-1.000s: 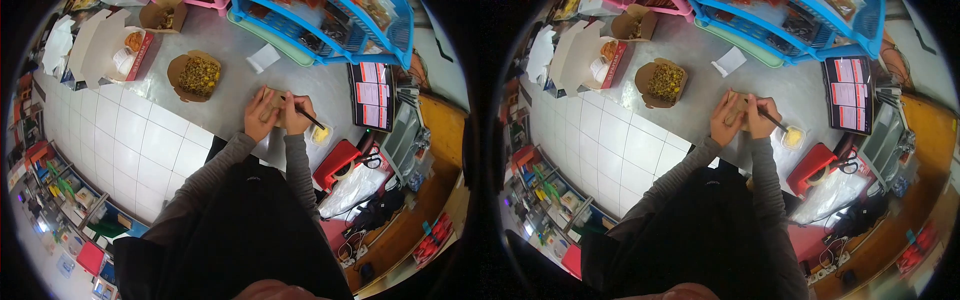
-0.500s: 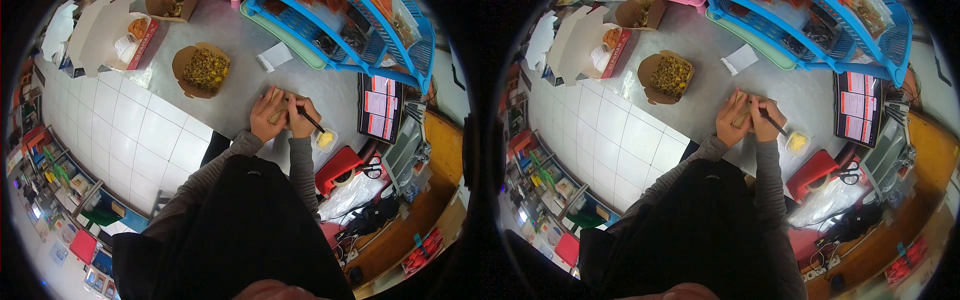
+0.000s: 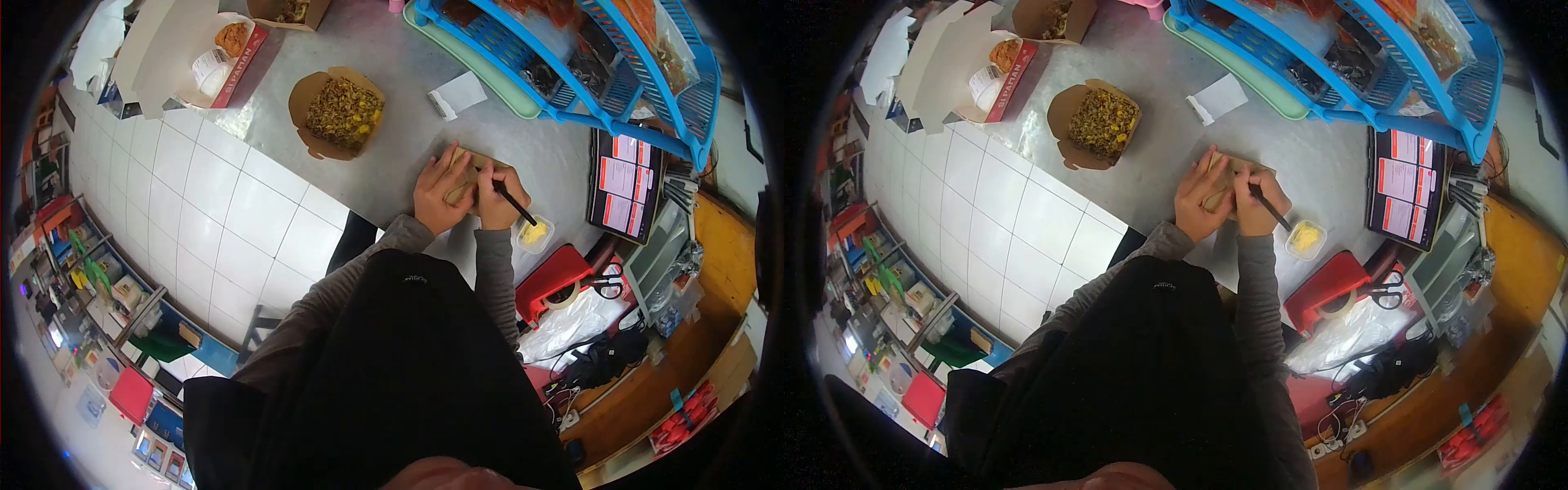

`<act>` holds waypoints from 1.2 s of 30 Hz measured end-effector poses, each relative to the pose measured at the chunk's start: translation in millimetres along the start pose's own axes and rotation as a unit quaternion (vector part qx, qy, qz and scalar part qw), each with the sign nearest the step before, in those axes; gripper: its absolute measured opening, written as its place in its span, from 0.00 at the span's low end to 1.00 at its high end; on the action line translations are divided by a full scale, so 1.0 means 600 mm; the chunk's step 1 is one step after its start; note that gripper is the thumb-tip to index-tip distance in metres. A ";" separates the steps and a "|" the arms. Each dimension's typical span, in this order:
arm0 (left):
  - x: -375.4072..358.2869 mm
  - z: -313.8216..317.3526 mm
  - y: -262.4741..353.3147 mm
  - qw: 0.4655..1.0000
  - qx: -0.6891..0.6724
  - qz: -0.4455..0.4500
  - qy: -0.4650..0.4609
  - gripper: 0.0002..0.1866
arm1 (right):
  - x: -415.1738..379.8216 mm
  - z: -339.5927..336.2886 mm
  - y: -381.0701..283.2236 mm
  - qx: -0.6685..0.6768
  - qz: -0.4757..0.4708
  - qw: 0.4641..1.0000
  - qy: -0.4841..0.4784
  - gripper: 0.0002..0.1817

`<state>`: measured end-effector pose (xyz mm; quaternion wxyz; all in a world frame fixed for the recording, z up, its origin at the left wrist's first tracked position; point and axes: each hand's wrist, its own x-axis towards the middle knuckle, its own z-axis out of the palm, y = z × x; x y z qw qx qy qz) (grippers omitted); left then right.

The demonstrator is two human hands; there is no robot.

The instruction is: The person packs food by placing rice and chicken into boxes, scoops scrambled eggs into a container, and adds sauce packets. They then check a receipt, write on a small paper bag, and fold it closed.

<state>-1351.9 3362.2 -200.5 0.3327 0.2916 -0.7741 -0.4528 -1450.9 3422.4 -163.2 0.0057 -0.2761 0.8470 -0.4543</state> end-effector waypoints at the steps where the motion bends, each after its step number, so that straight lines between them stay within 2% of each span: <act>1: 0.001 -0.001 0.002 1.000 0.002 0.001 0.000 0.35 | 0.000 -0.001 0.001 0.002 -0.002 1.000 -0.001 0.12; 18: 0.000 0.000 0.002 1.000 0.010 -0.005 0.004 0.34 | -0.002 -0.001 0.004 -0.006 -0.012 0.999 0.041 0.11; 21: -0.002 0.001 0.000 1.000 0.004 -0.007 0.002 0.34 | -0.001 0.000 0.005 -0.018 -0.006 1.000 0.014 0.11; 33: 0.004 -0.003 0.006 1.000 0.008 -0.004 -0.001 0.33 | 0.001 -0.004 -0.001 -0.022 -0.006 1.000 0.010 0.11; 36: 0.003 -0.003 0.007 1.000 0.010 -0.010 -0.004 0.32 | -0.003 -0.002 0.009 -0.016 0.009 1.000 0.014 0.14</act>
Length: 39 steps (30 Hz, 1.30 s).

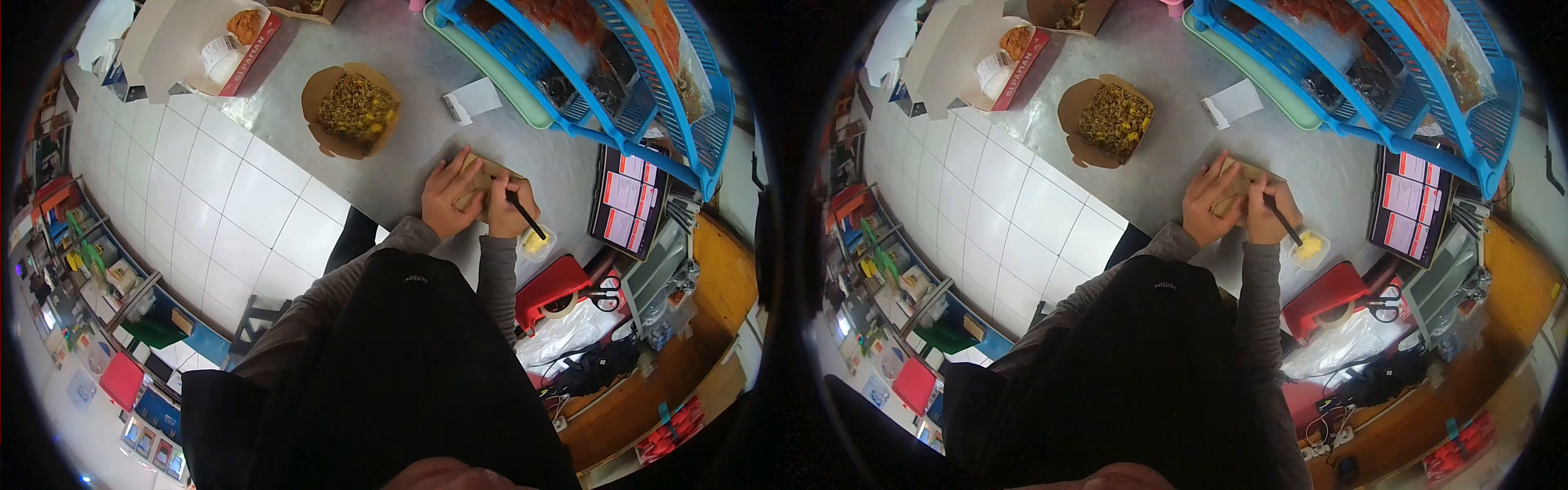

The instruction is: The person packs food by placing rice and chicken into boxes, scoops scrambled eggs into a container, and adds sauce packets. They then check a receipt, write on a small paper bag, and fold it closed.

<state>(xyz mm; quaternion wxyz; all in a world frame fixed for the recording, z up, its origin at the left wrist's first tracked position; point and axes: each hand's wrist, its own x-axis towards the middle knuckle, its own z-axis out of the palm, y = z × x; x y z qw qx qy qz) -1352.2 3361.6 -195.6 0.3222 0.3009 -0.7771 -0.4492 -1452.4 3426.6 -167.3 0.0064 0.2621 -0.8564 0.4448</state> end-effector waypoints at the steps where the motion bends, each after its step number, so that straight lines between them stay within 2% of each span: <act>1: -0.001 0.000 -0.001 1.000 -0.002 0.000 0.000 0.33 | 0.000 0.002 0.000 0.018 -0.006 1.000 0.013 0.13; 3: -0.003 -0.001 -0.002 1.000 -0.005 0.000 -0.001 0.33 | 0.001 0.006 -0.001 0.055 -0.019 0.998 0.039 0.13; 6: -0.004 0.004 -0.007 1.000 0.006 0.001 -0.001 0.34 | 0.004 -0.001 -0.016 0.004 0.005 1.000 0.005 0.12; 9: -0.006 0.004 -0.008 1.000 0.006 0.003 0.002 0.34 | 0.001 0.000 -0.004 0.006 -0.013 1.000 0.002 0.12; 18: -0.005 0.004 -0.007 1.000 0.002 -0.001 0.003 0.34 | 0.001 0.002 -0.009 0.017 -0.035 0.999 0.028 0.11; 27: -0.003 0.001 -0.006 1.000 0.005 0.002 -0.005 0.33 | 0.001 0.003 -0.001 -0.003 -0.017 0.999 0.032 0.11; 30: -0.002 -0.001 -0.003 1.000 0.005 0.003 0.000 0.33 | -0.003 0.001 -0.005 0.011 -0.017 0.997 0.068 0.11; 33: -0.003 0.003 -0.006 1.000 0.007 0.006 0.010 0.34 | -0.003 -0.002 -0.007 -0.010 0.006 0.999 0.045 0.10; 39: -0.004 0.004 -0.008 1.000 0.011 0.011 0.008 0.34 | -0.001 0.000 -0.005 -0.044 -0.012 0.998 0.037 0.14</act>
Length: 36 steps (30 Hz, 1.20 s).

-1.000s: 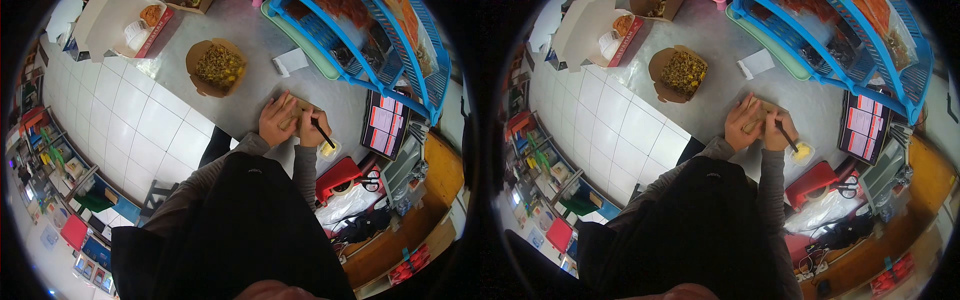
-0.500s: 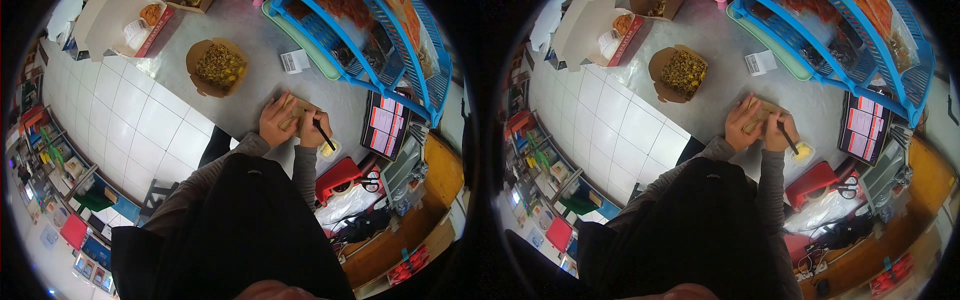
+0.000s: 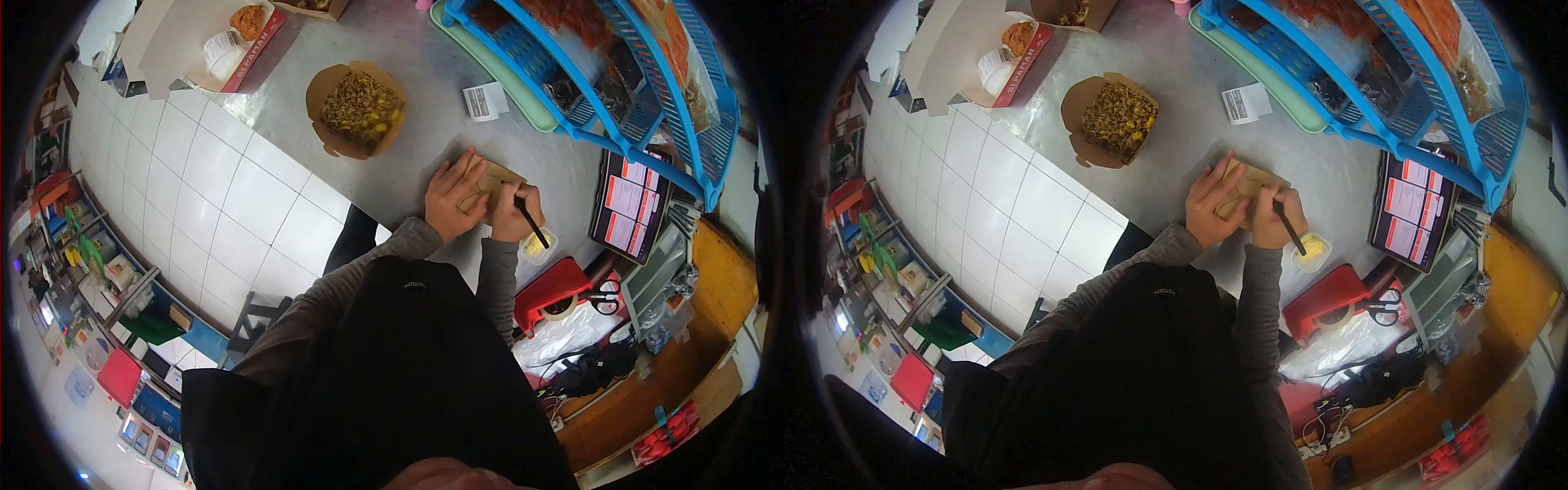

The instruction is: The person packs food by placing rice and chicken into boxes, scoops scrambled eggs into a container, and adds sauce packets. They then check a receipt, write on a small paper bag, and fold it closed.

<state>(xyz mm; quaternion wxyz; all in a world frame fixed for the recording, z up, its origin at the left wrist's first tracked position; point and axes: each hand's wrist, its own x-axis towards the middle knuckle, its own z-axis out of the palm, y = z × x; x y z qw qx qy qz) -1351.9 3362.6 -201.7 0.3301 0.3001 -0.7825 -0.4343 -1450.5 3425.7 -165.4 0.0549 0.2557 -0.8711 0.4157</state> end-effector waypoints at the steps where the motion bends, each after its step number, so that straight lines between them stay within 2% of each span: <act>1: 0.001 -0.001 0.000 1.000 0.001 0.001 0.000 0.34 | 0.001 0.002 -0.001 0.006 -0.001 1.000 0.006 0.14; 3: 0.001 -0.002 0.001 1.000 0.002 0.001 -0.002 0.34 | 0.003 0.003 -0.002 0.015 -0.003 1.000 0.018 0.14; 6: 0.002 -0.002 0.001 1.000 0.002 0.000 -0.001 0.34 | 0.000 -0.006 0.003 -0.015 0.012 1.000 -0.016 0.11; 9: 0.005 -0.005 0.005 1.000 -0.017 0.002 0.001 0.33 | -0.001 -0.002 -0.004 0.041 0.022 0.999 0.013 0.11; 12: 0.001 0.000 0.000 1.000 0.005 -0.001 0.001 0.34 | -0.003 -0.002 0.010 -0.021 0.015 1.000 -0.010 0.10; 15: 0.004 -0.003 0.004 1.000 0.006 0.003 0.007 0.33 | -0.003 -0.003 0.006 0.031 0.014 0.999 0.008 0.10; 18: 0.003 -0.002 0.002 1.000 0.013 0.005 0.008 0.34 | -0.001 -0.001 0.004 0.036 0.028 0.999 0.004 0.10; 21: 0.001 -0.001 0.002 1.000 0.015 0.001 0.006 0.34 | -0.006 0.002 0.007 0.045 0.061 0.996 0.039 0.14; 27: 0.002 -0.001 0.002 1.000 0.011 0.000 0.010 0.33 | -0.004 -0.002 0.008 -0.005 0.041 0.999 0.004 0.11; 30: 0.004 -0.002 0.004 1.000 0.009 0.001 0.015 0.33 | -0.002 0.001 0.008 -0.002 0.019 1.000 0.020 0.11; 36: 0.003 0.000 0.003 1.000 0.007 -0.003 0.016 0.33 | -0.003 0.001 0.007 -0.009 0.041 0.999 0.023 0.13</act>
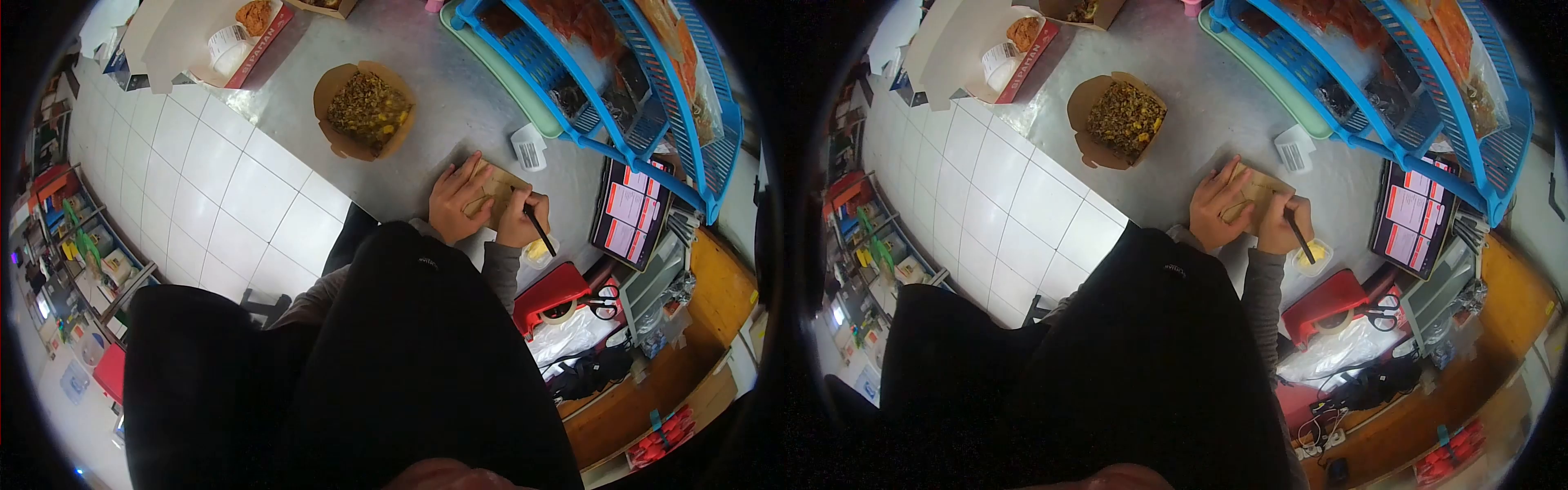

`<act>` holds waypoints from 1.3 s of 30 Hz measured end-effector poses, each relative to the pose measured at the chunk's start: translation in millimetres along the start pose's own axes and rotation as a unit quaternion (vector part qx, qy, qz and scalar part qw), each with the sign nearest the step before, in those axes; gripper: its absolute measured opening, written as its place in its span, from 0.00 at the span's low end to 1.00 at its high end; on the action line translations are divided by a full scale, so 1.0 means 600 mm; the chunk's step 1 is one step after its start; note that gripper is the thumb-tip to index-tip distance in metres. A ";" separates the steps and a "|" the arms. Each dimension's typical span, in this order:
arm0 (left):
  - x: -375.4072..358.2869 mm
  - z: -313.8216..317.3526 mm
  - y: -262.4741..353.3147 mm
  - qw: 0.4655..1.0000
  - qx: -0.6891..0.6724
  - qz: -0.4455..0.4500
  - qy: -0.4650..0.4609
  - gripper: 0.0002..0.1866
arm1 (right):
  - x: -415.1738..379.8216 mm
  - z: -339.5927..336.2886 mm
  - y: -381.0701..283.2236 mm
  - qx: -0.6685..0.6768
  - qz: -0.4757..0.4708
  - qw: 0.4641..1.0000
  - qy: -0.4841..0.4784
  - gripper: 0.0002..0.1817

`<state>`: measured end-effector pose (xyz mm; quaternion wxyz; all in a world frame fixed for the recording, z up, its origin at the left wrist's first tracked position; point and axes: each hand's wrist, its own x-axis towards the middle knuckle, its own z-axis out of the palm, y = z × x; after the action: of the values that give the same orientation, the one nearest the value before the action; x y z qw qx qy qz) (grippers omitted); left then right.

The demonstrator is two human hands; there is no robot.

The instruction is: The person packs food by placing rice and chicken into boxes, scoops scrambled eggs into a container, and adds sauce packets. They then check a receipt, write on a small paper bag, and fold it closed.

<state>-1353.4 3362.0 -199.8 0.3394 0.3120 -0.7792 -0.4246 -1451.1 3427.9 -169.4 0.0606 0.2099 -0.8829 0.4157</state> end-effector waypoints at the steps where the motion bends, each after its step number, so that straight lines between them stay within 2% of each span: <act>1: -0.001 0.000 0.002 1.000 0.002 -0.001 0.000 0.33 | -0.001 -0.002 0.002 -0.001 0.003 1.000 -0.002 0.13; 12: 0.004 -0.003 0.004 1.000 -0.002 -0.001 0.002 0.33 | -0.002 0.000 0.003 0.039 0.026 0.999 0.021 0.13; 30: 0.002 -0.002 0.002 1.000 -0.007 -0.003 -0.001 0.34 | -0.001 -0.002 0.003 -0.001 0.013 1.000 0.006 0.14; 33: 0.001 -0.001 -0.001 1.000 -0.008 0.011 -0.002 0.34 | -0.002 -0.001 0.023 0.122 0.023 0.990 0.063 0.11; 36: 0.002 -0.010 0.001 0.999 -0.014 0.007 -0.029 0.34 | 0.003 -0.007 0.002 0.208 0.119 0.967 0.087 0.07; 39: -0.008 -0.034 0.018 0.999 0.007 0.005 -0.049 0.32 | 0.006 -0.009 -0.018 0.180 0.074 0.978 0.075 0.08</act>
<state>-1336.7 3361.4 -183.7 0.3006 0.2894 -0.7993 -0.4324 -1450.0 3424.7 -157.5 0.0567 0.1197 -0.7999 0.5854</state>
